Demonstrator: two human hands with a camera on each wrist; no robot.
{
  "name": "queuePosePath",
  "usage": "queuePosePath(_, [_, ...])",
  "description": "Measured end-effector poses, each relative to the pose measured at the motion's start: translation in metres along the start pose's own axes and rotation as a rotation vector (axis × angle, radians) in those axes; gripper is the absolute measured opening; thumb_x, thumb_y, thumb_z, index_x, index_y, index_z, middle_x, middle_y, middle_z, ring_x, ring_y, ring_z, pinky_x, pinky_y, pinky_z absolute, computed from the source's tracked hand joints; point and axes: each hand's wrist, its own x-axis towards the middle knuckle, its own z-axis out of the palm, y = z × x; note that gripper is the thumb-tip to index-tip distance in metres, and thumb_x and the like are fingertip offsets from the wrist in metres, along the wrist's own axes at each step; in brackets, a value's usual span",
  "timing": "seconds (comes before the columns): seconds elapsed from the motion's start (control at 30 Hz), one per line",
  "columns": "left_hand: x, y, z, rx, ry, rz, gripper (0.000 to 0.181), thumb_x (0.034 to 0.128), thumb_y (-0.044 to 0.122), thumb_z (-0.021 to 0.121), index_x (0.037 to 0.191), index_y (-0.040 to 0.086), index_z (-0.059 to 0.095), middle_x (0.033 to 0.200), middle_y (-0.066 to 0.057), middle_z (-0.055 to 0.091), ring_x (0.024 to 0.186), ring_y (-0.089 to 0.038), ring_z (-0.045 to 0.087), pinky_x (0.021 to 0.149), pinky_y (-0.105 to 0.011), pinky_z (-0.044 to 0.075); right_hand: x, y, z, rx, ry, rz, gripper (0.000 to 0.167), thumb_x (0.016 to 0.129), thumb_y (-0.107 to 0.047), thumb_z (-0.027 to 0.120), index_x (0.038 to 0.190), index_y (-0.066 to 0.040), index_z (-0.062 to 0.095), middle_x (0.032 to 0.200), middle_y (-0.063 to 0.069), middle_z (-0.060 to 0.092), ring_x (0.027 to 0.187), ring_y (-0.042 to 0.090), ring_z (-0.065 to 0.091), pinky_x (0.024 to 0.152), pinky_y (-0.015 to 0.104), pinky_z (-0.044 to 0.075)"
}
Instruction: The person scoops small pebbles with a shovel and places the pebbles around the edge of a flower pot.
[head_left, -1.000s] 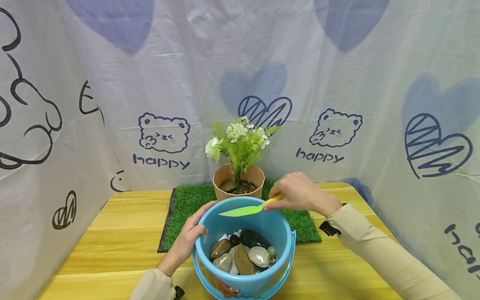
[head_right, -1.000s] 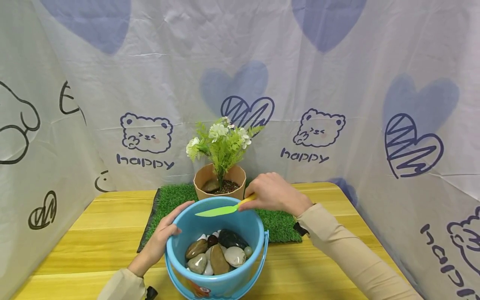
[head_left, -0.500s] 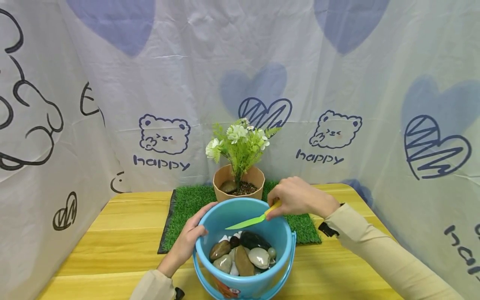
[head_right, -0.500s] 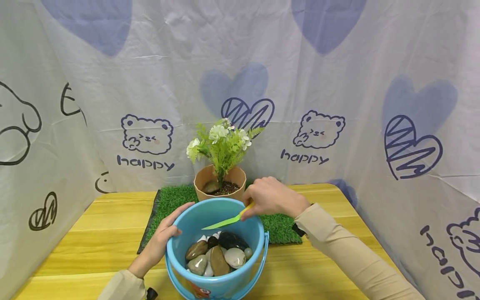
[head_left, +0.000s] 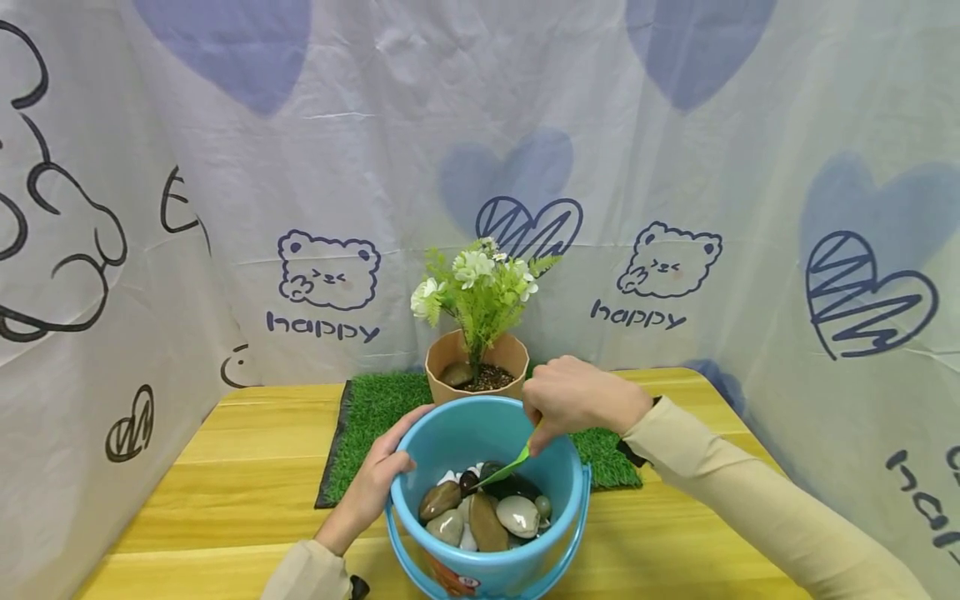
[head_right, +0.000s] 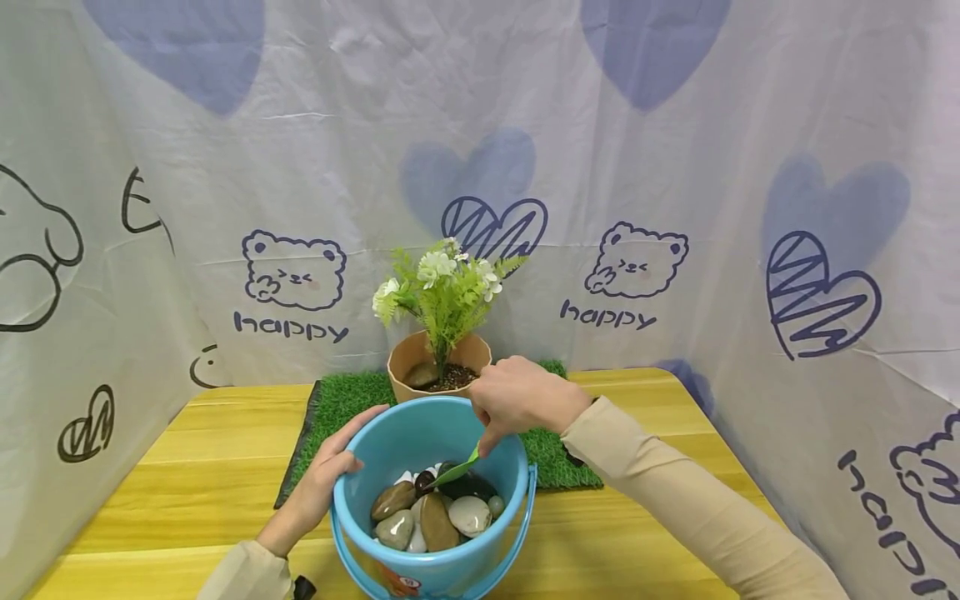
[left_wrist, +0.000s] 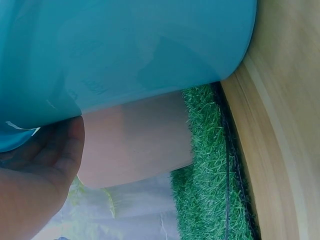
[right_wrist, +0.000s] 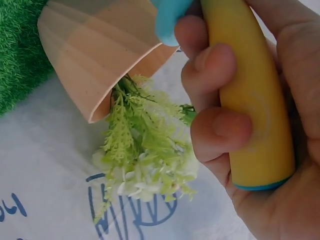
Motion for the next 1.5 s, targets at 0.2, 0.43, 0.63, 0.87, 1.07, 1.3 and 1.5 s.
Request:
queuePosePath(0.2, [0.0,0.0,0.001,0.003,0.003,-0.007,0.074,0.0785,0.004,0.038,0.15,0.021,0.038,0.147,-0.02,0.045,0.121,-0.043,0.054,0.09,-0.048,0.05,0.009,-0.009,-0.002,-0.044,-0.057,0.011,0.048,0.066,-0.051,0.083,0.046,-0.027,0.047,0.048,-0.017,0.042,0.046,0.004,0.037,0.046,0.023,0.031])
queuePosePath(0.43, [0.0,0.0,0.001,0.003,0.0,0.0,0.074,0.0789,0.004,0.038,0.151,0.022,0.037,0.148,-0.019,0.043,0.123,-0.044,0.053,0.091,-0.047,0.05,0.016,-0.021,-0.002,-0.123,-0.08,0.04,0.044,0.065,-0.056,0.082,0.048,-0.027,0.054,0.05,-0.017,0.05,0.049,0.004,0.047,0.049,0.025,0.039])
queuePosePath(0.63, [-0.001,0.0,0.0,0.004,-0.005,-0.005,0.073,0.0799,0.004,0.038,0.151,0.022,0.037,0.15,-0.018,0.042,0.126,-0.044,0.051,0.093,-0.049,0.05,0.015,-0.029,-0.002,-0.188,-0.007,0.022,0.05,0.063,-0.056,0.083,0.045,-0.026,0.048,0.045,-0.016,0.044,0.044,0.004,0.041,0.045,0.024,0.036])
queuePosePath(0.87, [-0.001,-0.001,0.001,0.008,0.011,-0.027,0.073,0.08,0.004,0.038,0.151,0.021,0.037,0.151,-0.018,0.042,0.128,-0.044,0.049,0.095,-0.049,0.048,0.016,-0.031,0.005,-0.286,0.068,0.016,0.057,0.066,-0.054,0.083,0.05,-0.024,0.037,0.048,-0.012,0.03,0.043,0.005,0.029,0.042,0.022,0.025])
queuePosePath(1.07, [-0.001,-0.001,0.002,0.0,0.008,-0.028,0.074,0.0791,0.004,0.038,0.15,0.022,0.037,0.15,-0.018,0.042,0.127,-0.043,0.05,0.093,-0.047,0.049,0.014,-0.025,0.015,-0.278,0.106,0.014,0.054,0.067,-0.053,0.082,0.051,-0.025,0.038,0.049,-0.012,0.035,0.043,0.005,0.032,0.042,0.023,0.027])
queuePosePath(1.3, [-0.001,0.0,0.001,0.031,0.011,-0.001,0.074,0.0784,0.005,0.039,0.151,0.023,0.037,0.15,-0.017,0.043,0.127,-0.043,0.05,0.093,-0.047,0.048,0.01,-0.017,0.021,-0.218,0.178,-0.026,0.048,0.07,-0.053,0.079,0.052,-0.026,0.044,0.049,-0.014,0.033,0.042,0.004,0.03,0.04,0.022,0.025])
queuePosePath(1.5, [-0.001,0.0,0.0,0.019,0.005,-0.004,0.074,0.0791,0.005,0.039,0.151,0.021,0.037,0.149,-0.018,0.043,0.126,-0.043,0.05,0.093,-0.046,0.048,0.007,-0.012,0.026,-0.129,0.209,-0.012,0.05,0.073,-0.054,0.077,0.052,-0.026,0.041,0.051,-0.014,0.025,0.042,0.002,0.024,0.041,0.021,0.019])
